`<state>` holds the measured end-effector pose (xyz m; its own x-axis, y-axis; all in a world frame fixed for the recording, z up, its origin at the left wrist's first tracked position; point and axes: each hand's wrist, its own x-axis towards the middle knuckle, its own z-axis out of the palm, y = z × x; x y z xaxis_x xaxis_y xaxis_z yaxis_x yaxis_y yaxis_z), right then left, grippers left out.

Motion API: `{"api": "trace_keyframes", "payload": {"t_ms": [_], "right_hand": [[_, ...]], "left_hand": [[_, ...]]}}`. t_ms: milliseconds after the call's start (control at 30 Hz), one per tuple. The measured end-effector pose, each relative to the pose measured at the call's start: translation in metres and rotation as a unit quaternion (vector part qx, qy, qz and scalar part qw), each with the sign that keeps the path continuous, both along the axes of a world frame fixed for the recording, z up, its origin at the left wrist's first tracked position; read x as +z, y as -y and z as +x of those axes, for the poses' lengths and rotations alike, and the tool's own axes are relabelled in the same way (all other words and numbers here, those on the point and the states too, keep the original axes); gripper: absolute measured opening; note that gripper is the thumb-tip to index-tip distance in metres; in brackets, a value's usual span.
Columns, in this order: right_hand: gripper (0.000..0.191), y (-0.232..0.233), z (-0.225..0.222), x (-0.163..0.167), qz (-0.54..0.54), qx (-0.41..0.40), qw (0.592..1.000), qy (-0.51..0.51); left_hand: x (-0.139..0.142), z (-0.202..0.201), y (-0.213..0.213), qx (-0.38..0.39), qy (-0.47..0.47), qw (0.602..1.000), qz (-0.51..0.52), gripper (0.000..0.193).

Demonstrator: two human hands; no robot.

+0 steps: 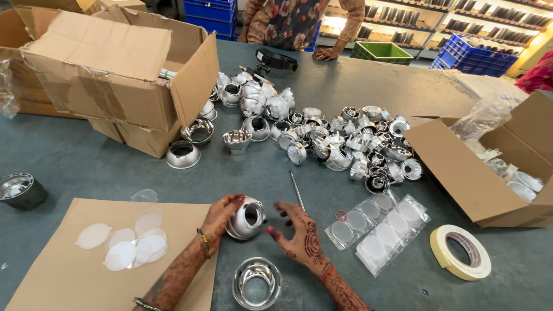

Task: The person places translucent plastic diffuser discs into metal lamp reflector cups, pressing each disc to seat it inside the cup. They use a screwdriver on some reflectors, arrange the finished reflectors in rows on the workbench, and take new reflectors from a pile and boxes.

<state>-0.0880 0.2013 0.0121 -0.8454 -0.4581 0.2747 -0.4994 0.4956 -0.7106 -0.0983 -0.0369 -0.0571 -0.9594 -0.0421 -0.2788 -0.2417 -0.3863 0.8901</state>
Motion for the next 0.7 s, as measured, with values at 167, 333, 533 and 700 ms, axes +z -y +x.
{"api": "trace_keyframes", "payload": {"t_ms": [167,333,533,700], "right_hand": [[0.075,0.005,0.004,-0.004,0.019,0.096,0.989,-0.11],[0.056,0.007,0.001,-0.015,0.041,0.04,0.997,-0.055],[0.057,-0.003,0.004,-0.015,-0.002,0.034,0.989,-0.141],[0.056,-0.003,0.004,-0.013,-0.047,-0.009,0.985,-0.167]], "left_hand": [[0.001,0.013,-0.018,-0.038,-0.039,0.999,-0.001,0.052],[0.012,0.027,-0.017,-0.083,-0.077,0.992,0.053,0.054],[0.028,0.031,-0.014,-0.029,-0.169,0.984,-0.038,0.043],[0.018,0.021,-0.001,0.053,-0.082,0.995,0.031,0.034]]}}
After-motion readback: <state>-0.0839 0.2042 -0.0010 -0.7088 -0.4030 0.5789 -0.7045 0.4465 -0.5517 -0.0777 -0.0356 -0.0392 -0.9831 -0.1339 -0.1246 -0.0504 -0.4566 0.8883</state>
